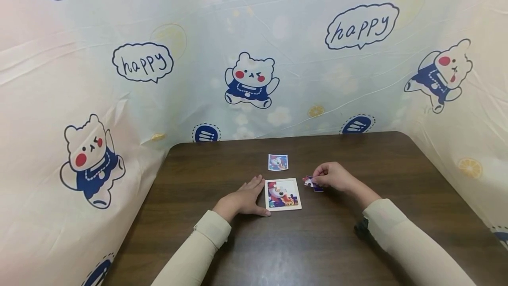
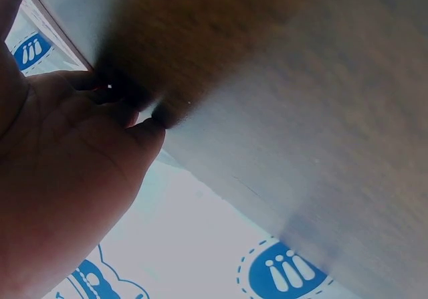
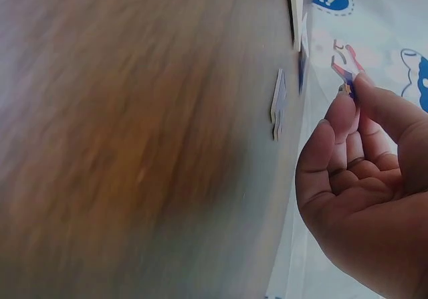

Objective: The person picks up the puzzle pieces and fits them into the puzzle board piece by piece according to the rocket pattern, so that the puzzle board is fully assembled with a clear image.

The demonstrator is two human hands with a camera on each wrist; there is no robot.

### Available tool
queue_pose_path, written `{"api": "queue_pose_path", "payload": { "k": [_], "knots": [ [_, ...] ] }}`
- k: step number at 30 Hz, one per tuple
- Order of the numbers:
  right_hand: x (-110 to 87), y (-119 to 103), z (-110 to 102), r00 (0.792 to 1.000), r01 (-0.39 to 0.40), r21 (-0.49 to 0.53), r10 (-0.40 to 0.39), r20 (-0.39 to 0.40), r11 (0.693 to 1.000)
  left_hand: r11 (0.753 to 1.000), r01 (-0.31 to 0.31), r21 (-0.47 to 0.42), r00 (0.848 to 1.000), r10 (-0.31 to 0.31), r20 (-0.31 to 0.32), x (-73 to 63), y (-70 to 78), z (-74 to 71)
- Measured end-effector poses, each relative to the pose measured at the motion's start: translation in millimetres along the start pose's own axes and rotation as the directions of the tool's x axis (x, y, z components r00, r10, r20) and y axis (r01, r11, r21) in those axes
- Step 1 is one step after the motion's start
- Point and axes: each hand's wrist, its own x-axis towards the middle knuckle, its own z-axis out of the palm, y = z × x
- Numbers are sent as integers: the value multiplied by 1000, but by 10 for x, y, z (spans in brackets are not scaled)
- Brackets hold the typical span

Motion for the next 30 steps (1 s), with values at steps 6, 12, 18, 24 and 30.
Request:
{"api": "queue_pose_path", "payload": {
  "k": [6,12,18,24,30],
  "knots": [
    [83,-57,100,1000,24,3,-24,13,1000,1000,0,1,1000,0,3,-13,8,-4],
    [161,-130,202,999,14,12,-14,31,1000,1000,5,6,1000,-5,1,-15,10,-5],
    [230,-197,308,998,20,19,-21,55,1000,1000,0,7,1000,0,-3,-1,-3,8],
    [313,-260,403,997,20,40,-23,77,999,1000,-7,3,1000,7,-3,11,-13,12],
    [408,-308,494,994,30,49,-35,101,998,1000,-5,6,1000,5,1,14,-11,14]
  ]
}}
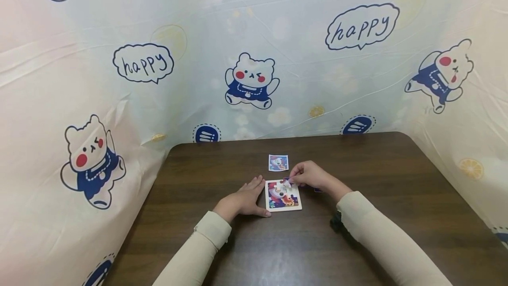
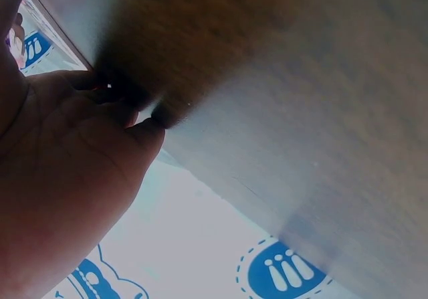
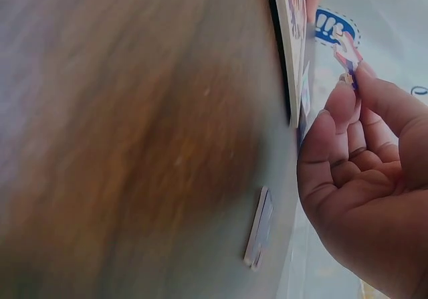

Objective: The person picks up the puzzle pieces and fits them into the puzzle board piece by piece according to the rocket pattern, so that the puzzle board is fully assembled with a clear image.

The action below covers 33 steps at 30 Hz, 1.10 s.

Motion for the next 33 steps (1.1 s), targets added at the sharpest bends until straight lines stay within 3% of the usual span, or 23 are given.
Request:
{"api": "queue_pose_path", "payload": {
  "k": [14,33],
  "knots": [
    [157,-134,113,997,4,-84,2,82,996,1000,14,-9,1000,-14,-1,-25,12,-8],
    [291,-149,188,997,15,-228,2,73,973,1000,18,-15,1000,-18,0,-26,22,-19]
  ]
}}
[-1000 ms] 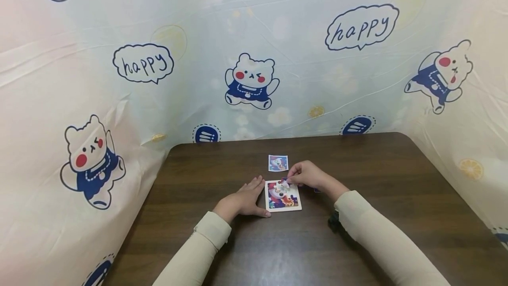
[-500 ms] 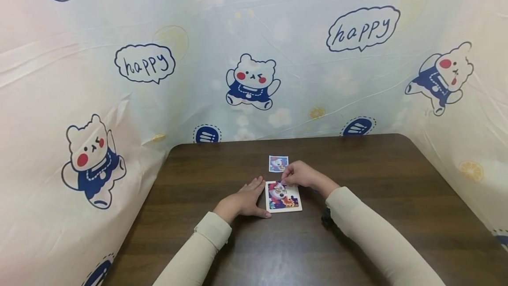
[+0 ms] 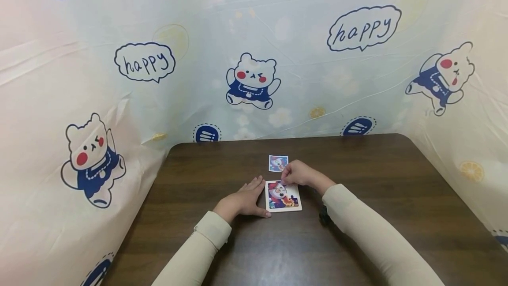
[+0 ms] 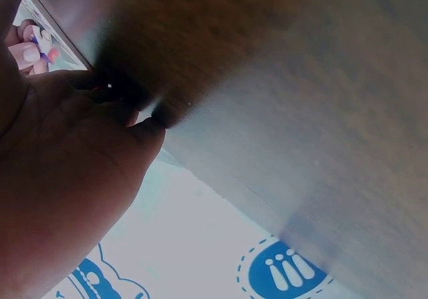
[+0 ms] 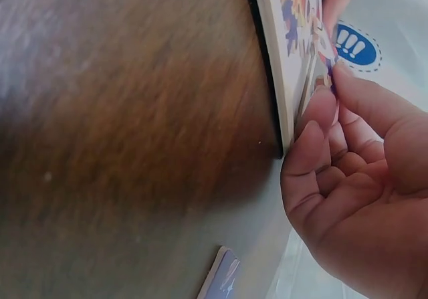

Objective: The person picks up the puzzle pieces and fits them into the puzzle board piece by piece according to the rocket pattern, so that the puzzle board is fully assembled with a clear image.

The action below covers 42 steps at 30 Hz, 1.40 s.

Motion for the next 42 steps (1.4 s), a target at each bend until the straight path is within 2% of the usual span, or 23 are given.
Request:
{"api": "queue_pose_path", "payload": {
  "k": [5,10,27,32,42],
  "knots": [
    [0,-13,10,1000,-17,-50,16,-9,999,1000,-2,11,1000,2,-2,-1,-4,7],
    [-3,-45,2,1000,2,-106,-5,-25,994,1000,-1,16,1000,2,-8,10,-15,13],
    [25,-86,22,999,-12,-217,4,-36,976,1000,-10,13,1000,10,-7,8,-10,-10],
    [26,-89,25,999,13,-231,-21,-32,973,999,-27,19,999,27,-17,12,-21,-6],
    [18,-99,54,999,-8,-224,-1,-38,975,1000,-20,13,1000,20,-14,7,-14,1]
  ]
}}
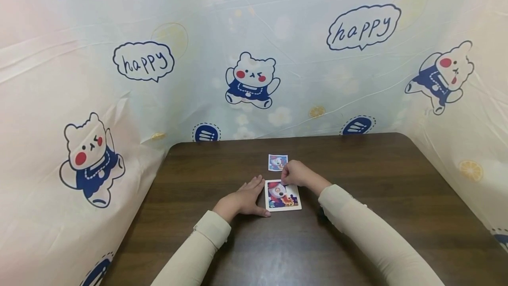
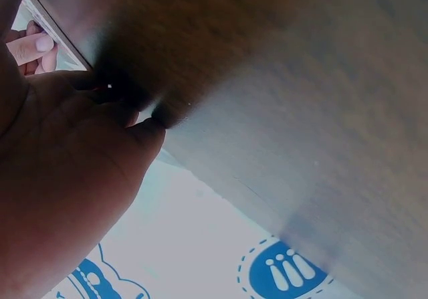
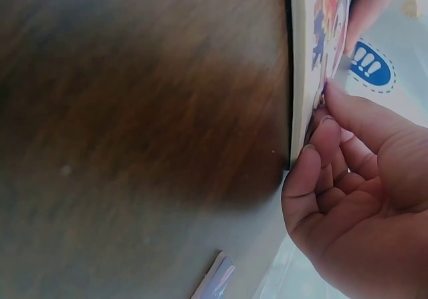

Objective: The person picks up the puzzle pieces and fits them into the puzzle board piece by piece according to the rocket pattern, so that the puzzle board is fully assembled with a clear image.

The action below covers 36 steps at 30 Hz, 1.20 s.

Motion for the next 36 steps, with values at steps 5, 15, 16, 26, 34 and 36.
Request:
{"api": "queue_pose_path", "payload": {
  "k": [5,15,16,26,34,36],
  "knots": [
    [-5,-4,8,1000,-5,2,6,-7,1000,1000,1,-6,1000,-1,5,-15,17,-14],
    [-31,-20,-7,1000,-11,3,12,-9,1000,1000,9,1,1000,-9,8,10,16,-2],
    [-31,-18,-7,1000,-10,4,10,-9,1000,1000,10,3,1000,-10,8,12,13,1],
    [-12,94,18,1000,16,69,-17,8,998,1000,11,-11,1000,-11,11,-17,29,34],
    [-90,190,-152,1000,13,286,-12,-5,958,999,21,-25,1000,-20,8,-4,14,25],
    [-115,223,-188,1000,11,319,-11,-3,948,999,25,-25,1000,-25,9,3,11,22]
  ]
}}
